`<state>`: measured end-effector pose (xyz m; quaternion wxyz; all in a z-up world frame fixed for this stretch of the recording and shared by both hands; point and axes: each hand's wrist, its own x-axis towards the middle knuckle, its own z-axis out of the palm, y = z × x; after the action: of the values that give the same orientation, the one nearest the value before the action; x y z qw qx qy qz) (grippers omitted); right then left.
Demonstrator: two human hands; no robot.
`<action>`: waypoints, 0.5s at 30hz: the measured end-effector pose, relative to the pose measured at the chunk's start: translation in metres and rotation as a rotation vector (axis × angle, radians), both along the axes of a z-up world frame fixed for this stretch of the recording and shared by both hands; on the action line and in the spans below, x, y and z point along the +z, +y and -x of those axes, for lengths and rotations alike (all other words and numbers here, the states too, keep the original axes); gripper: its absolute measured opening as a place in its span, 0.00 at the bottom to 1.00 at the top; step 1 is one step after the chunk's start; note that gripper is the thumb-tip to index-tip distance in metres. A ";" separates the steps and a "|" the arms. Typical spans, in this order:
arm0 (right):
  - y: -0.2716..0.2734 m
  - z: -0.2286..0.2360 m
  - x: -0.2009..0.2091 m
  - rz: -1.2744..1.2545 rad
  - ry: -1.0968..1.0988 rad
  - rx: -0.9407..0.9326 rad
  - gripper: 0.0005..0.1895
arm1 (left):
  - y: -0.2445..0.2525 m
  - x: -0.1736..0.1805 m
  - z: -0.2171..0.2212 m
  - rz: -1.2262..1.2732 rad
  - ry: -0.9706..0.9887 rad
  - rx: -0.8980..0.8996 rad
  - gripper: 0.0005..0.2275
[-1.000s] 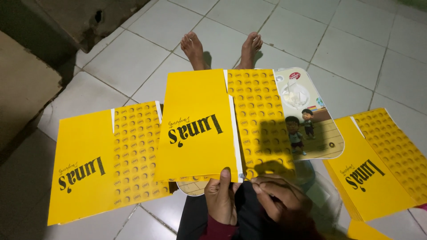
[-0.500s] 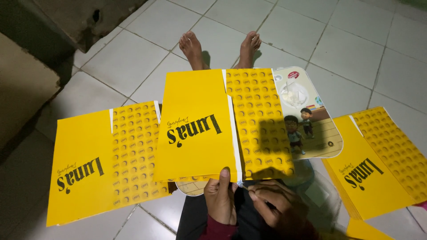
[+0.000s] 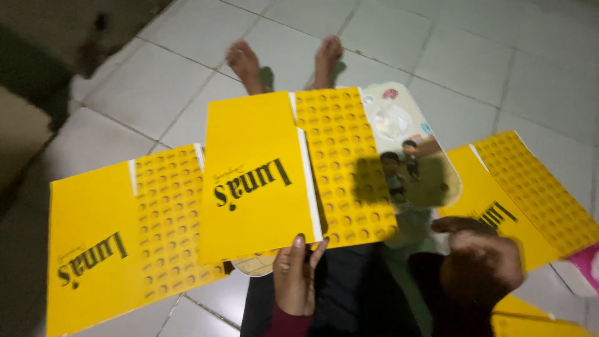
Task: Assembling yellow paper folders by applying glue to the edges and folding them into shape.
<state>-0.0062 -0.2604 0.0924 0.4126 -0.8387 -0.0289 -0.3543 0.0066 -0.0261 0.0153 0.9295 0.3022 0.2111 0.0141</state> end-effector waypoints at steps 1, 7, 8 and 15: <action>-0.021 0.002 -0.013 -0.305 -0.083 -0.010 0.10 | 0.003 0.006 0.000 -0.006 -0.048 -0.036 0.13; -0.126 0.051 -0.127 -0.239 0.167 -0.394 0.04 | 0.018 0.010 0.001 -0.020 -0.104 -0.151 0.09; -0.140 0.058 -0.154 -0.141 0.255 -0.434 0.04 | 0.020 0.010 0.000 -0.029 -0.085 -0.145 0.13; -0.180 0.095 -0.292 -0.114 0.964 -0.455 0.27 | 0.013 0.055 -0.019 0.027 0.253 -0.036 0.21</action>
<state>-0.1009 -0.4402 -0.1997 0.3367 -0.8676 0.3657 -0.0105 0.0254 -0.0128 0.0705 0.8996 0.2925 0.3215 -0.0435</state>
